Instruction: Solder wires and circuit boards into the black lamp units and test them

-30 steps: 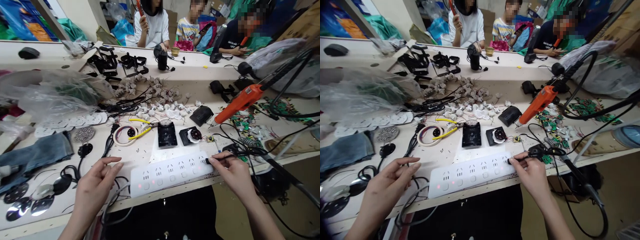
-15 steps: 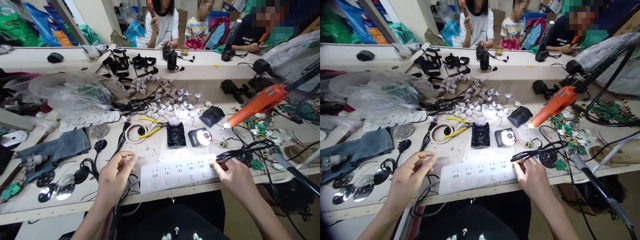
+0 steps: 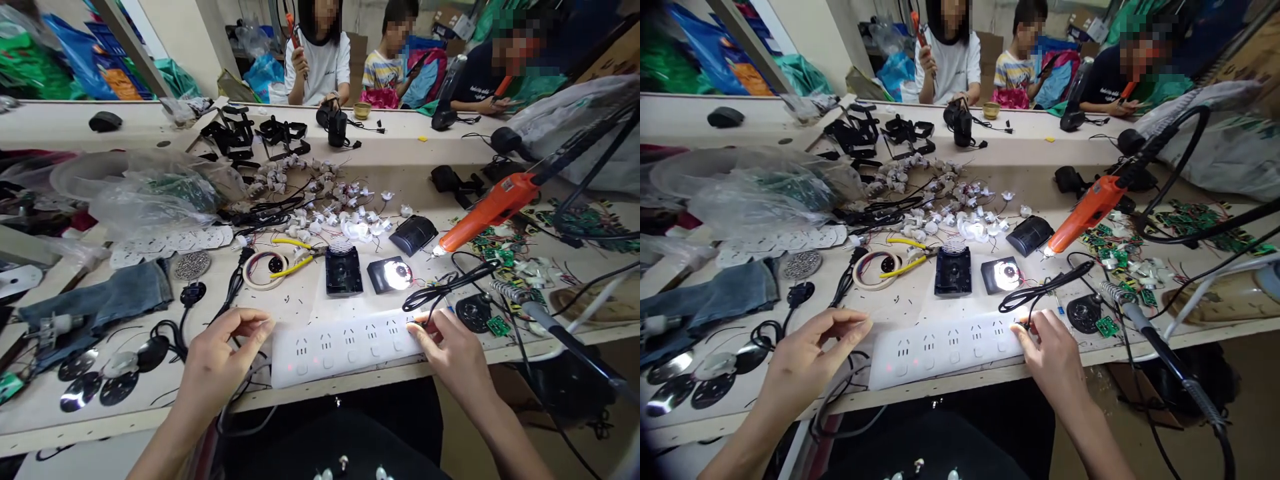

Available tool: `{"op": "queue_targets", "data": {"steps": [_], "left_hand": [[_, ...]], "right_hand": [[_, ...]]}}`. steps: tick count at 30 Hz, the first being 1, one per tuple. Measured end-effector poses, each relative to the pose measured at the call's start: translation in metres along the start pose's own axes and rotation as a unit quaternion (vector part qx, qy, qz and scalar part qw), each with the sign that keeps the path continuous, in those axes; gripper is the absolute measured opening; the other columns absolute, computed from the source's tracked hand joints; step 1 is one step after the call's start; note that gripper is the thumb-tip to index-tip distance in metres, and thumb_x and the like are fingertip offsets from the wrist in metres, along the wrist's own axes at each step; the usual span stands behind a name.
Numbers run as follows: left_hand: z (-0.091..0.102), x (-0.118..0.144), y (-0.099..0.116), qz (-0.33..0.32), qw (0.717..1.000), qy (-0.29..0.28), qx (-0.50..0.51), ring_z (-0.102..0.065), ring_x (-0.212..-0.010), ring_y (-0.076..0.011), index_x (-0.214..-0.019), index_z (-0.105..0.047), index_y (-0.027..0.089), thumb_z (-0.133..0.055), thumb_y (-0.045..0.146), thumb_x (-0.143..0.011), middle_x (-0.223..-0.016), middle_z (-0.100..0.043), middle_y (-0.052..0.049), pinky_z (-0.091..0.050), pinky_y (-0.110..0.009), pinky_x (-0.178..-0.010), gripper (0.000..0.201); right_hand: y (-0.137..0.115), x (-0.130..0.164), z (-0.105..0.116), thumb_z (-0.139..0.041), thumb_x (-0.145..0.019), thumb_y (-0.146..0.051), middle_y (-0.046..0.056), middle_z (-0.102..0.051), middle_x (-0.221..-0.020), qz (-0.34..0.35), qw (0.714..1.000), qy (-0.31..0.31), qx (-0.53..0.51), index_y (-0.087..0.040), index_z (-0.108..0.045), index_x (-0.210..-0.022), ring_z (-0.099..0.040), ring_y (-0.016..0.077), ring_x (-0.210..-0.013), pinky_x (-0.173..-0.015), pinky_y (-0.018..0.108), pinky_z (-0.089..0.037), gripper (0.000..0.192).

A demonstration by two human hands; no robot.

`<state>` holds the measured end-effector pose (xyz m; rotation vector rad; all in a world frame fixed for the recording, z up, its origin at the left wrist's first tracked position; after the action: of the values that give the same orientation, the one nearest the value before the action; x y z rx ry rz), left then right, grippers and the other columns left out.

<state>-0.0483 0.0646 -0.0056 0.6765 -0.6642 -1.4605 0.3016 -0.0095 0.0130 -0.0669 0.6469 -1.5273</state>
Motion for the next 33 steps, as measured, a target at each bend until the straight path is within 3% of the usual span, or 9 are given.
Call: {"op": "queue_targets", "data": {"steps": [5,12,15,19,23,26,30,33], "left_hand": [[-0.007,0.0,0.023,-0.095,0.995,-0.023,-0.026,-0.064,-0.078,-0.0184,-0.086,-0.068,0.022,-0.06,0.043,-0.086,-0.085,-0.068,-0.002,-0.05,-0.03,-0.076,0.022],[-0.015,0.006,0.036,-0.16,0.983,-0.049,-0.072,-0.064,-0.089,-0.0223,-0.094,-0.067,0.022,-0.056,0.042,-0.089,-0.093,-0.068,-0.005,-0.051,-0.036,-0.082,0.023],[-0.02,0.012,0.033,-0.159,0.982,-0.039,-0.089,-0.061,-0.102,-0.0268,-0.106,-0.065,0.021,-0.06,0.047,-0.086,-0.107,-0.066,-0.008,-0.05,-0.043,-0.092,0.033],[-0.038,0.023,0.025,-0.131,0.983,-0.032,-0.121,-0.052,-0.119,-0.0329,-0.126,-0.056,0.02,-0.074,0.052,-0.073,-0.126,-0.057,-0.012,-0.044,-0.052,-0.102,0.065],[-0.051,0.03,0.012,-0.087,0.987,-0.053,-0.128,-0.049,-0.122,-0.034,-0.131,-0.054,0.02,-0.078,0.048,-0.068,-0.129,-0.054,-0.013,-0.043,-0.054,-0.104,0.072],[-0.042,0.028,-0.001,-0.058,0.99,-0.059,-0.11,-0.051,-0.12,-0.0332,-0.128,-0.056,0.023,-0.078,0.043,-0.067,-0.128,-0.056,-0.011,-0.044,-0.054,-0.103,0.067],[-0.008,0.022,-0.011,-0.027,0.998,-0.024,-0.059,-0.057,-0.113,-0.03,-0.118,-0.061,0.022,-0.069,0.044,-0.073,-0.122,-0.061,-0.01,-0.046,-0.049,-0.099,0.051],[0.016,0.02,-0.017,0.034,0.999,0.01,0.013,-0.065,-0.091,-0.0236,-0.117,-0.059,0.021,-0.055,0.048,-0.083,-0.098,-0.068,-0.006,-0.053,-0.037,-0.082,0.043]], "right_hand": [[-0.001,0.002,0.003,-0.045,-0.1,-0.05,0.002,-0.061,-0.082,0.008,1.0,0.005,0.02,-0.022,-0.059,-0.082,-0.06,0.017,-0.073,-0.066,0.028,-0.045,0.037],[-0.001,0.004,0.003,-0.042,-0.101,-0.053,0.001,-0.062,-0.083,-0.005,1.0,0.007,0.023,-0.022,-0.059,-0.083,-0.061,0.0159,-0.072,-0.062,0.027,-0.044,0.039],[0.0,0.005,0.002,-0.043,-0.1,-0.052,0.001,-0.062,-0.083,-0.012,1.0,0.007,0.021,-0.023,-0.059,-0.083,-0.061,0.0162,-0.072,-0.063,0.027,-0.044,0.037],[-0.002,0.004,0.003,-0.043,-0.1,-0.048,0.002,-0.063,-0.082,-0.008,0.999,0.015,0.033,-0.023,-0.058,-0.081,-0.061,0.0166,-0.07,-0.061,0.028,-0.043,0.035],[-0.004,0.003,0.003,-0.044,-0.1,-0.045,0.001,-0.062,-0.079,0.001,0.999,0.023,0.046,-0.023,-0.056,-0.079,-0.061,0.0166,-0.069,-0.059,0.028,-0.041,0.032],[-0.002,0.004,0.002,-0.045,-0.099,-0.044,0.001,-0.063,-0.08,0.002,0.999,0.021,0.048,-0.023,-0.057,-0.081,-0.061,0.0168,-0.069,-0.059,0.027,-0.041,0.03],[-0.003,0.004,0.003,-0.045,-0.099,-0.043,0.002,-0.063,-0.08,0.011,0.998,0.023,0.05,-0.023,-0.056,-0.08,-0.061,0.0175,-0.07,-0.059,0.028,-0.041,0.03],[-0.003,0.004,0.003,-0.044,-0.1,-0.044,0.002,-0.062,-0.081,0.008,0.999,0.019,0.043,-0.023,-0.056,-0.081,-0.06,0.0174,-0.07,-0.06,0.028,-0.042,0.031]]}}
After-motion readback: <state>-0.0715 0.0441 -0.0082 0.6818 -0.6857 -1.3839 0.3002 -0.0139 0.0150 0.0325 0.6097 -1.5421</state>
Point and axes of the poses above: each hand's wrist, its own x-axis away from the middle knuckle, its own z-axis out of the back of the hand, y = z × x, the point moved 10 cm from there along -x, towards the middle knuckle
